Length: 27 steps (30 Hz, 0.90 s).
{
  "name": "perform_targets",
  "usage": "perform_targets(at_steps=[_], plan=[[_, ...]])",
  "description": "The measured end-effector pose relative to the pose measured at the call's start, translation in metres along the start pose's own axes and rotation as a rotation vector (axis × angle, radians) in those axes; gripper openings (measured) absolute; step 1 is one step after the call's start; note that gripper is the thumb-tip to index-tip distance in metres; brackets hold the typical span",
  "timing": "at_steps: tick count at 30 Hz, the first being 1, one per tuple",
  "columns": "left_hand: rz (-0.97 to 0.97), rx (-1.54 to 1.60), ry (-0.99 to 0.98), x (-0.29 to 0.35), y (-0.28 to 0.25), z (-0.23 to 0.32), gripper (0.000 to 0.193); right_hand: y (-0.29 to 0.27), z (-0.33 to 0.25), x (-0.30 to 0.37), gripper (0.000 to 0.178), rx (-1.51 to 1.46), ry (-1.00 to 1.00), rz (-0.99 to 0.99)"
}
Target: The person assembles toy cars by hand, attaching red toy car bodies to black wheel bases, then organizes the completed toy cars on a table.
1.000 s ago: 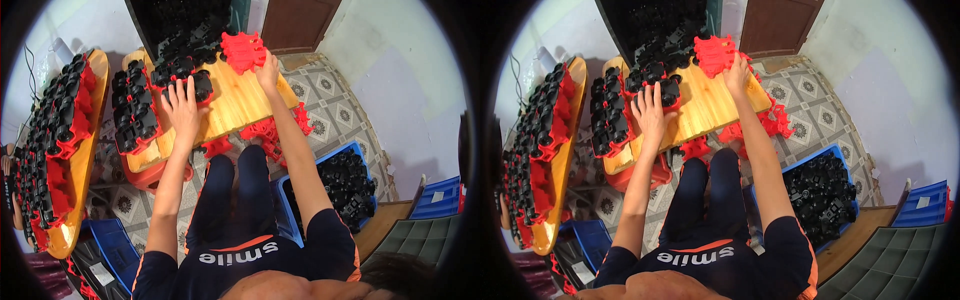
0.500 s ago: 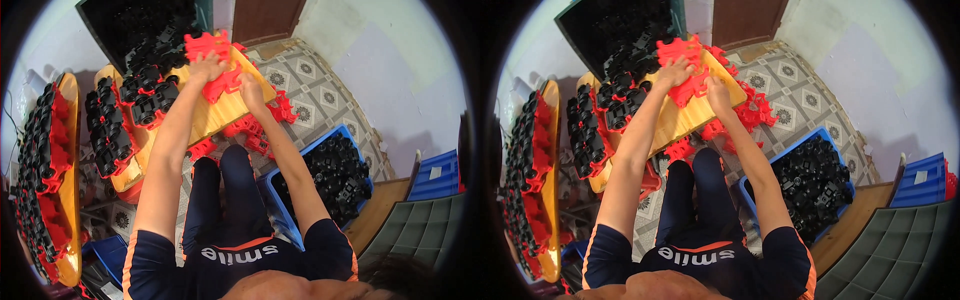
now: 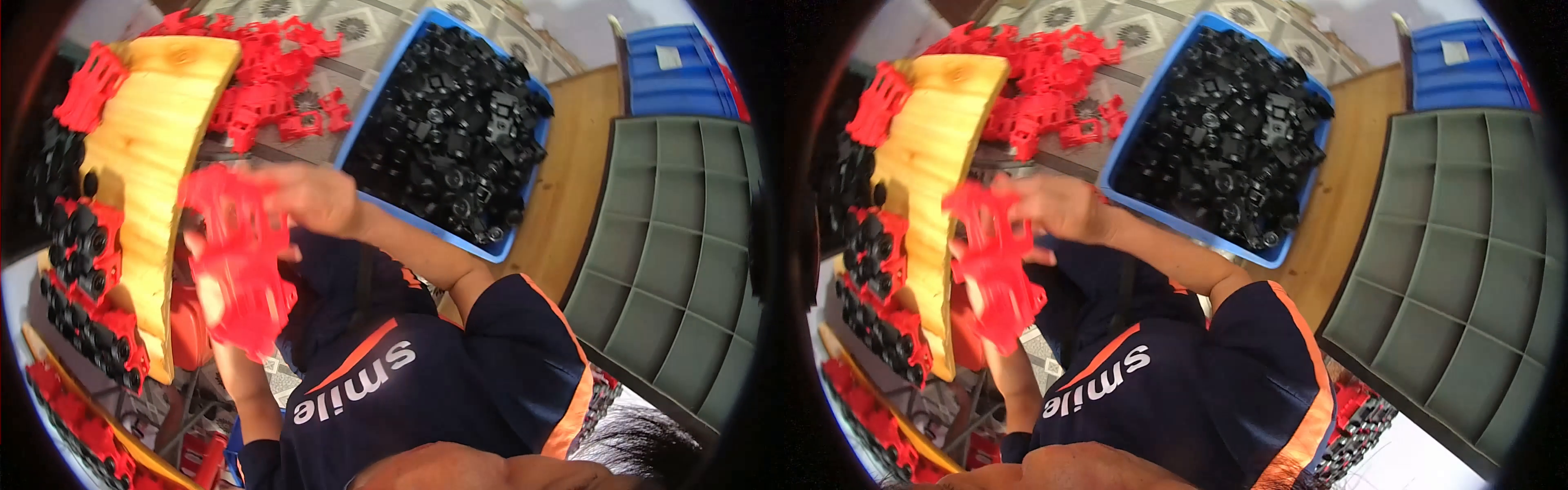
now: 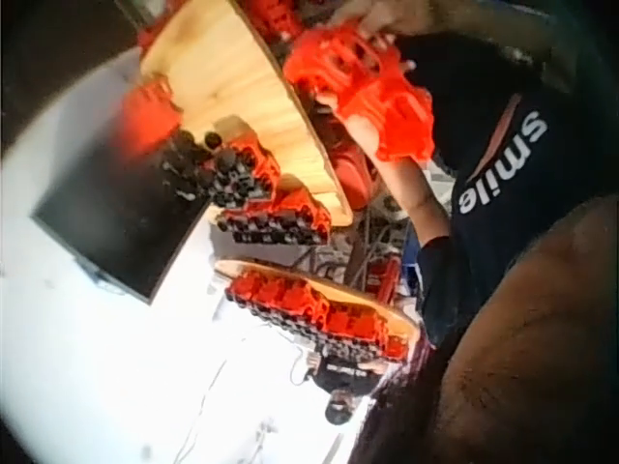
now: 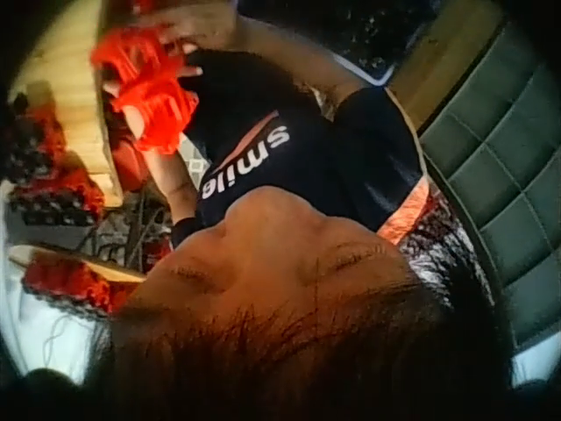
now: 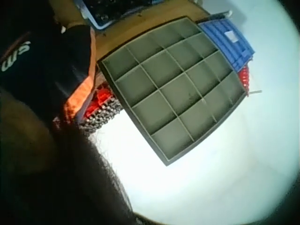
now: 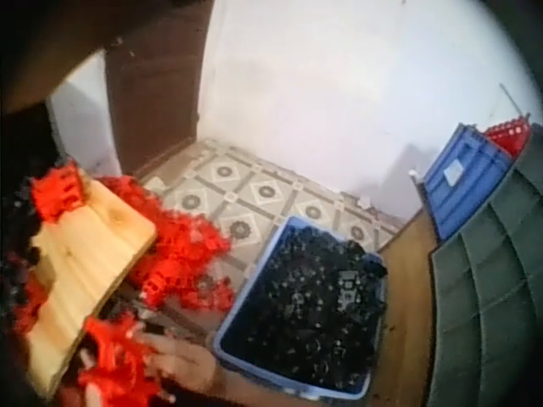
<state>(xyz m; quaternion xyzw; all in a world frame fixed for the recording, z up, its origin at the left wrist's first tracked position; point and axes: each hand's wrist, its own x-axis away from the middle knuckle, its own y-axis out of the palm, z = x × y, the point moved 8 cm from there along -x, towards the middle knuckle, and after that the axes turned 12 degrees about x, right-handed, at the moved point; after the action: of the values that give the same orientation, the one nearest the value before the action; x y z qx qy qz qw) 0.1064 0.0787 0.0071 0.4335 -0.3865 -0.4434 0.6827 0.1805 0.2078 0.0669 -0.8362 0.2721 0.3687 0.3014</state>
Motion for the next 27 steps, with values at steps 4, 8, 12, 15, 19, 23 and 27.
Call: perform_targets(at_steps=[4,8,12,15,19,23,27], plan=[[-0.094,0.205,-0.169,0.016,-0.033,-0.077,0.086,-0.006,0.002,0.049,0.011,-0.020,-0.022,-0.053],[0.083,0.334,-0.108,0.033,-0.043,-0.094,0.075,-0.068,0.085,0.118,0.014,-0.151,0.921,-0.301],[0.261,0.395,-0.084,0.057,-0.086,-0.092,0.073,-0.201,0.167,0.210,0.037,1.151,1.015,-0.714],[0.192,0.346,0.029,0.049,-0.080,-0.076,0.075,-0.222,0.170,0.273,0.048,1.058,1.164,-0.944],[0.273,0.017,0.083,0.030,-0.082,-0.067,0.075,-0.260,0.162,0.291,0.039,0.971,1.297,-0.605],[0.327,0.045,0.074,0.035,-0.090,-0.064,0.070,-0.268,0.112,0.197,0.033,0.948,1.185,-0.089],[0.339,0.035,0.027,0.017,-0.096,-0.076,0.060,-0.221,0.076,0.127,0.037,0.187,1.095,0.214]])
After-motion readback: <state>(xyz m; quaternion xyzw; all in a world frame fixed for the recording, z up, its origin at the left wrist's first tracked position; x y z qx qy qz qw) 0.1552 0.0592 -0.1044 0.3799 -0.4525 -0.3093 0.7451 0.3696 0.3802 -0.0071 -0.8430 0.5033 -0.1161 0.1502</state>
